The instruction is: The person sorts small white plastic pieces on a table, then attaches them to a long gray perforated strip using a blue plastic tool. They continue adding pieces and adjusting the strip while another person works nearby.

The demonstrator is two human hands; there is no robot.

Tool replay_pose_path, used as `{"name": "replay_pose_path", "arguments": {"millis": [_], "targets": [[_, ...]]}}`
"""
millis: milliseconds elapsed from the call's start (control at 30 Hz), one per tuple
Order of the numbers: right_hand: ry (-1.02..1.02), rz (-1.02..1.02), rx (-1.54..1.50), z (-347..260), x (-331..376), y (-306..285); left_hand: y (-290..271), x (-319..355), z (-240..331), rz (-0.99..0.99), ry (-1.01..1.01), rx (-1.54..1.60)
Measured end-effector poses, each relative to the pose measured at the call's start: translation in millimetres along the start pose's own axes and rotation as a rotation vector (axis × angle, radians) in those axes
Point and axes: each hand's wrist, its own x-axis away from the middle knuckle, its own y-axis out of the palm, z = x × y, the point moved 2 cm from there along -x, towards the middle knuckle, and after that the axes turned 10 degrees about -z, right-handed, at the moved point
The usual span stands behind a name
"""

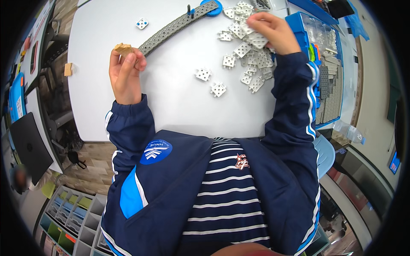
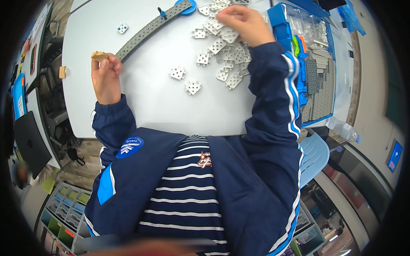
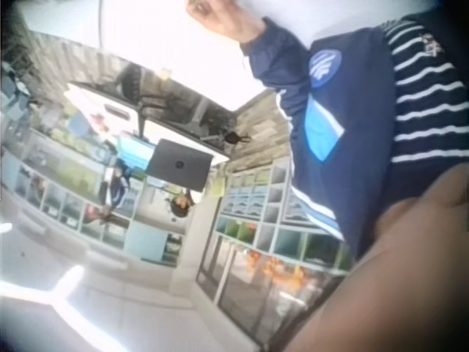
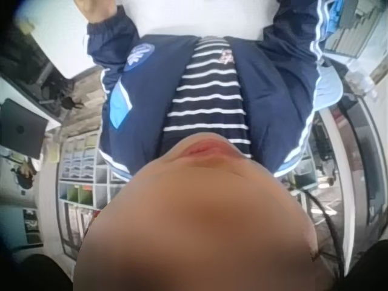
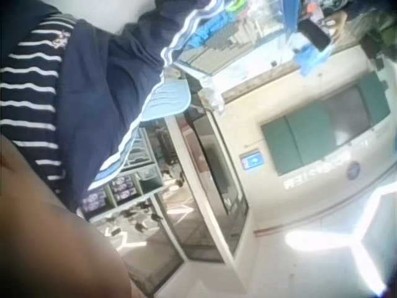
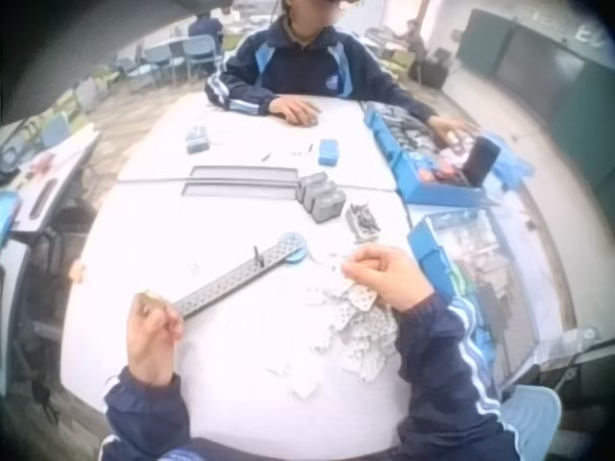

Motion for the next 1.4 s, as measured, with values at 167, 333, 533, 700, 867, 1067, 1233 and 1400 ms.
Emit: {"name": "replay_pose_path", "arguments": {"millis": [167, 333, 533, 700, 867, 1067, 1233, 1400], "targets": [[-0.043, -0.003, 0.15, 11.3, -15.9, 33.3, 3.1, 1.6, 3.5, 0.023, -0.003, 0.021], [-0.026, 0.013, 0.137, 8.9, -13.8, 27.1, 4.3, -0.2, 4.3, 0.01, -0.003, 0.017], [0.017, 0.093, -0.004, 9.5, 0.5, 23.2, 2.5, 1.2, 3.2, 0.023, -0.025, 0.015], [0.031, 0.109, -0.025, 9.5, 6.2, 43.8, 2.6, 1.1, 3.5, 0.017, -0.023, 0.011], [-0.017, 0.098, -0.042, 3.3, 2.1, 63.5, 3.0, 1.1, 3.4, 0.012, -0.015, 0.015], [-0.102, 0.203, -0.183, -3.0, 4.7, 42.9, 0.4, 1.1, 2.9, 0.018, -0.025, 0.004], [-0.117, 0.053, -0.69, 14.6, 13.7, 33.5, -0.3, 1.3, 3.0, 0.007, -0.022, 0.007], [-0.178, -0.127, -1.168, 32.3, 12.1, 52.7, 1.3, 1.2, 2.2, 0.02, -0.023, 0.003]]}}
